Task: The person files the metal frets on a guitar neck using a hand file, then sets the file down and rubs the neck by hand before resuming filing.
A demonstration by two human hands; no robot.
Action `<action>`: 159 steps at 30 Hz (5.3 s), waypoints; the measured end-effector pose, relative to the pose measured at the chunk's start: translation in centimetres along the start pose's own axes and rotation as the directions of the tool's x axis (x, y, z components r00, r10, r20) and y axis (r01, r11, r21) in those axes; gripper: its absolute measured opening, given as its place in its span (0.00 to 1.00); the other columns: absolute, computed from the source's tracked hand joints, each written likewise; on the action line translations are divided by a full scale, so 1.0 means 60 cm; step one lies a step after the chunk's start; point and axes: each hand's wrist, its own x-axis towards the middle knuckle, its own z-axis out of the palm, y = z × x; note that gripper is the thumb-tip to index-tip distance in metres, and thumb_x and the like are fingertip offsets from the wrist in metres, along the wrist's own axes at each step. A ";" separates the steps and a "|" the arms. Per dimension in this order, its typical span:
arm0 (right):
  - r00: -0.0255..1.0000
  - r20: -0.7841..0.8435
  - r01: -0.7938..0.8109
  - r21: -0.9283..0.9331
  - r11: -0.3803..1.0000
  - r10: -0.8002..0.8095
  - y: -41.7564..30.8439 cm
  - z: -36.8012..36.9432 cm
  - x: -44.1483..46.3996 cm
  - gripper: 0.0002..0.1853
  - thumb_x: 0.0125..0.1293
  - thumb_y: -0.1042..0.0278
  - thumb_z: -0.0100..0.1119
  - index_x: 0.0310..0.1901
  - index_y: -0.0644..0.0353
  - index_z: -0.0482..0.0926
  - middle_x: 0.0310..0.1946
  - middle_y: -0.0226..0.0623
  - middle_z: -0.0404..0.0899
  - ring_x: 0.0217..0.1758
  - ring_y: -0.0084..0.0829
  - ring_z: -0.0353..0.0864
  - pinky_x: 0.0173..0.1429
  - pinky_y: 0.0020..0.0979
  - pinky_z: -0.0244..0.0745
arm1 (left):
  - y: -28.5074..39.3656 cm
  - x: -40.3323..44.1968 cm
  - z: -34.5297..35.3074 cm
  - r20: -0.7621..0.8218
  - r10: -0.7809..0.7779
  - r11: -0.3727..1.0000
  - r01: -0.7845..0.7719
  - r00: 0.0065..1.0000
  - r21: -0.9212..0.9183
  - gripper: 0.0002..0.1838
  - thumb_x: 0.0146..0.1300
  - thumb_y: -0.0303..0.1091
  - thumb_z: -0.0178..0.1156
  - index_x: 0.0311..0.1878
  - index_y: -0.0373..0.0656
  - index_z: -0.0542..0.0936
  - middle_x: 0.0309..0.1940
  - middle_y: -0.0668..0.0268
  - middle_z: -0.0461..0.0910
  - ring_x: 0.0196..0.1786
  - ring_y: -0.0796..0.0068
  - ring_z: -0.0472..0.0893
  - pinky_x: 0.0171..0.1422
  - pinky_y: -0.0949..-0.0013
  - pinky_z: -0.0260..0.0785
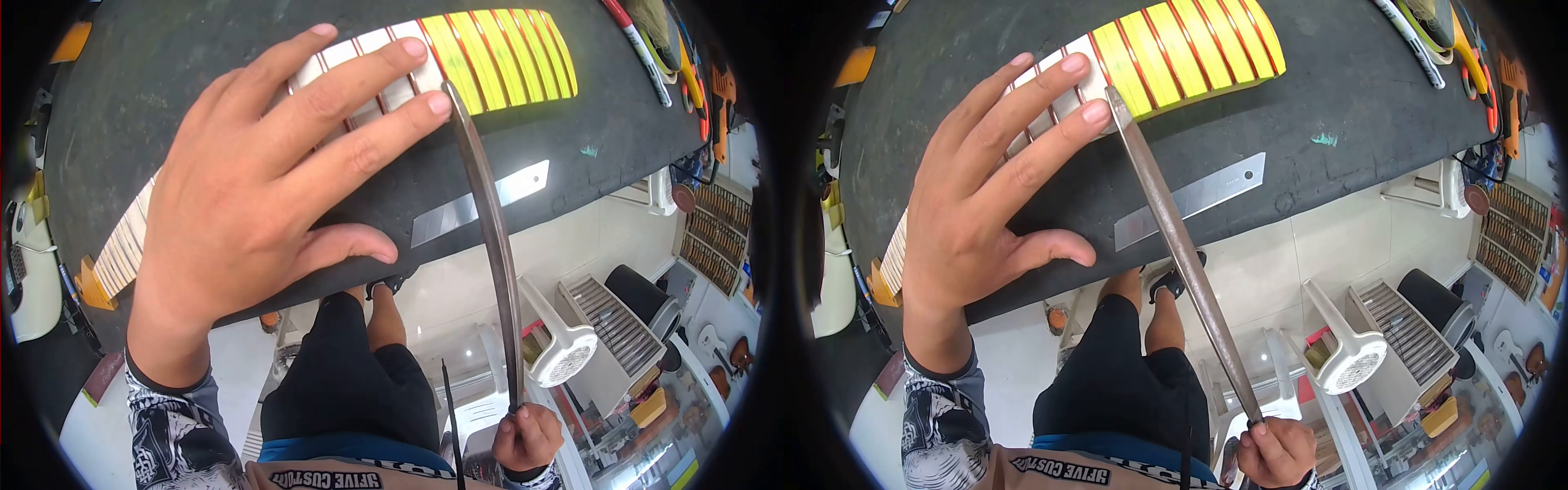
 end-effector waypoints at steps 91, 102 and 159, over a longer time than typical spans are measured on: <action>0.993 0.118 -0.017 -0.033 0.999 0.021 -0.028 -0.009 0.008 0.30 0.58 0.79 0.60 0.65 0.58 0.70 0.27 0.42 0.81 0.22 0.38 0.77 0.29 0.34 0.73 | -0.005 0.009 -0.011 0.063 -0.034 0.997 0.038 0.997 -0.073 0.35 0.53 0.70 0.54 0.59 0.62 0.84 0.67 0.67 0.76 0.65 0.46 0.74 0.60 0.52 0.70; 0.999 0.020 0.043 0.154 0.987 -0.047 -0.034 0.033 0.189 0.26 0.52 0.82 0.66 0.57 0.65 0.79 0.29 0.41 0.82 0.24 0.34 0.81 0.26 0.30 0.75 | 0.005 0.017 -0.013 0.081 -0.034 0.997 0.040 0.996 -0.066 0.38 0.45 0.68 0.62 0.57 0.57 0.85 0.65 0.57 0.76 0.65 0.43 0.75 0.65 0.51 0.70; 0.995 -0.051 0.092 0.106 0.990 -0.087 0.008 0.058 0.118 0.26 0.52 0.83 0.65 0.56 0.65 0.79 0.30 0.42 0.82 0.26 0.37 0.81 0.31 0.31 0.77 | 0.003 0.013 -0.007 0.047 0.054 0.998 -0.056 0.997 0.031 0.41 0.43 0.67 0.64 0.59 0.54 0.84 0.65 0.54 0.75 0.65 0.46 0.75 0.68 0.53 0.69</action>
